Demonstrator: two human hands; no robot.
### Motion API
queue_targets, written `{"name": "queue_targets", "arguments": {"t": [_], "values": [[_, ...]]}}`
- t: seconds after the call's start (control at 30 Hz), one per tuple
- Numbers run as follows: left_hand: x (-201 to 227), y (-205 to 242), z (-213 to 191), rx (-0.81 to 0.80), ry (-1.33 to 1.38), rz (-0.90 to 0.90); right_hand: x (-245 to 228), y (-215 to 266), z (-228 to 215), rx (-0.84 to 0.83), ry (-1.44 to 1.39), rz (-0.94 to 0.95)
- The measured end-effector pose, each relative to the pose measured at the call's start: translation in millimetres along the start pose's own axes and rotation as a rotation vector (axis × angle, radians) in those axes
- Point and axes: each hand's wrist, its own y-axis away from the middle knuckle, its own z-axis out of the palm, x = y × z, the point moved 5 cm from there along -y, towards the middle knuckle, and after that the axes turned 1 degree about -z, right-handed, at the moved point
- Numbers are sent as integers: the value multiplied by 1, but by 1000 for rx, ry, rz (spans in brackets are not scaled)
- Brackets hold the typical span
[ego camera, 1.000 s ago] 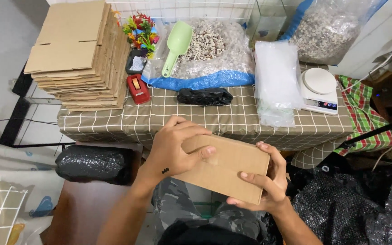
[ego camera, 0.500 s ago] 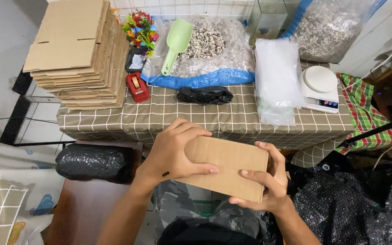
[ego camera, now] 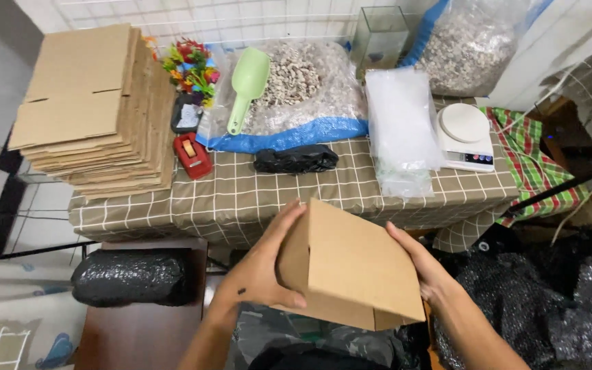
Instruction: The person places a small black plastic bag into a cardboard box, adds a small white label, closes and seals the box with tape, then wraps the box in black bubble wrap.
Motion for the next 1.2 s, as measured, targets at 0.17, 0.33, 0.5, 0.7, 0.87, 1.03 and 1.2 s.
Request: {"name": "queue_targets", "arguments": {"t": [0.17,0.33,0.5,0.7,0.87,1.03,1.2], "values": [[-29,-18,-9,192,248,-57,-32,43,43,174,83,-136],[-38,-30,-23,176,361,-83,-44,14,15,141,113,-208],[-33,-52,-71,347,-13,-141,-60,-10,-50,83,-34,-219],[-108,-123,-73,58,-930,-176,-90,27,-82,262,46,-211],[-161,-147,-74,207,-1098,32,-116,35,-121,285,82,-312],[-171,-153,-85,314,-976,75,-135,33,-110,155,97,-428],[-162,-157,-95,317,-847,167,-139,23,-67,173,75,-387]]}}
